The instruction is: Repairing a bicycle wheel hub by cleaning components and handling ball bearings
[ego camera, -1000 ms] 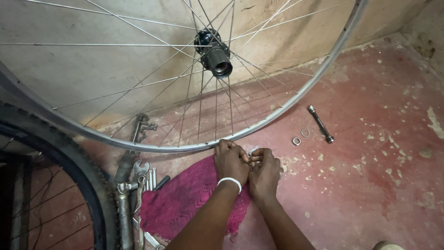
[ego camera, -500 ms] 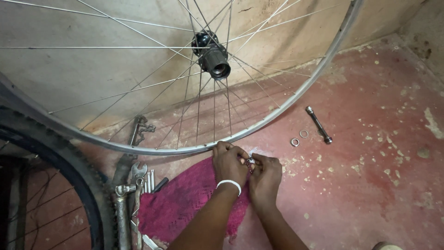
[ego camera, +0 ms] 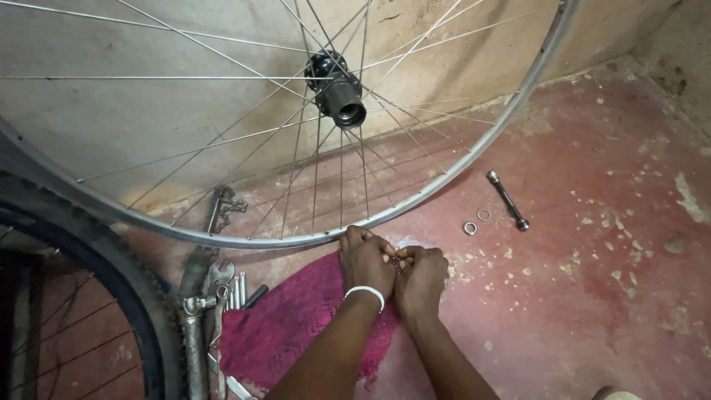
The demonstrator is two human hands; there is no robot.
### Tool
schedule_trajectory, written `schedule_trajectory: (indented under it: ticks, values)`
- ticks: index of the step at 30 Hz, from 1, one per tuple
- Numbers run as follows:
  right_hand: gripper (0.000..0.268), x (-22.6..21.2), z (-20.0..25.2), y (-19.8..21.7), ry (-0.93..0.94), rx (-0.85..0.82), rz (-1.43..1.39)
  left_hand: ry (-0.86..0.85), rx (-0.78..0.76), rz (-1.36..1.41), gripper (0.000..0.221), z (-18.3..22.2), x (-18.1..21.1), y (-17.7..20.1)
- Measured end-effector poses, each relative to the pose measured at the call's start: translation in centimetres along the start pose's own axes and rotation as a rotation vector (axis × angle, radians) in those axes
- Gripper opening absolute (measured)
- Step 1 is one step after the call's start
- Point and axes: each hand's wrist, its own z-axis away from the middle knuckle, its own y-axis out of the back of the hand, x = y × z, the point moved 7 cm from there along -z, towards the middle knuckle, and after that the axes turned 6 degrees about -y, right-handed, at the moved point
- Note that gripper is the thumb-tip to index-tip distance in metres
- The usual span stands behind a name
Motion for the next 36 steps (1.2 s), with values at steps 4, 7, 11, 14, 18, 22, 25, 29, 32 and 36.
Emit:
schedule_trajectory:
  ticks: [4,7,11,14,18,22,25,29,32,36]
  values:
    - [0.010,-0.1,0.2,0.2,-0.002,-0.045,0.052,-0.020,0.009,0.003,0.018,0.1,0.3,0.4]
    - [0.010,-1.0,0.9,0.7,-0.006,-0.063,0.050,-0.046,0.017,0.023,0.020,0.2,-0.1,0.2]
    - [0.009,-0.5,1.2,0.5,0.088,0.014,-0.048,-0.121,0.126,0.094,0.027,0.1,-1.2,-0.4]
    - [0.023,-1.3,1.3,1.8,0.230,0.062,-0.216,-0.203,0.253,0.160,0.033,-0.2,-1.7,-0.5]
    - [0.017,-0.9,2.9,2.8,0.286,0.066,-0.320,-0.192,0.253,0.168,0.030,-0.2,-1.5,-0.3]
    - [0.028,-0.6,3.7,2.1,0.340,0.183,-0.180,-0.181,0.233,0.162,0.030,-0.1,-1.6,0.0]
    - [0.029,-0.3,3.7,2.0,0.347,0.219,-0.177,-0.199,0.243,0.164,0.032,0.2,-1.0,0.1]
    - [0.032,-1.0,3.2,2.9,0.275,0.145,-0.141,-0.119,0.220,0.167,0.030,-0.4,-1.4,-0.3]
    - [0.029,-1.4,3.7,3.3,0.284,0.115,-0.176,-0.097,0.219,0.206,0.031,0.0,-1.6,0.1]
    - [0.024,-2.3,4.6,4.0,0.316,0.105,-0.158,-0.128,0.199,0.167,0.025,0.4,-2.6,-0.6]
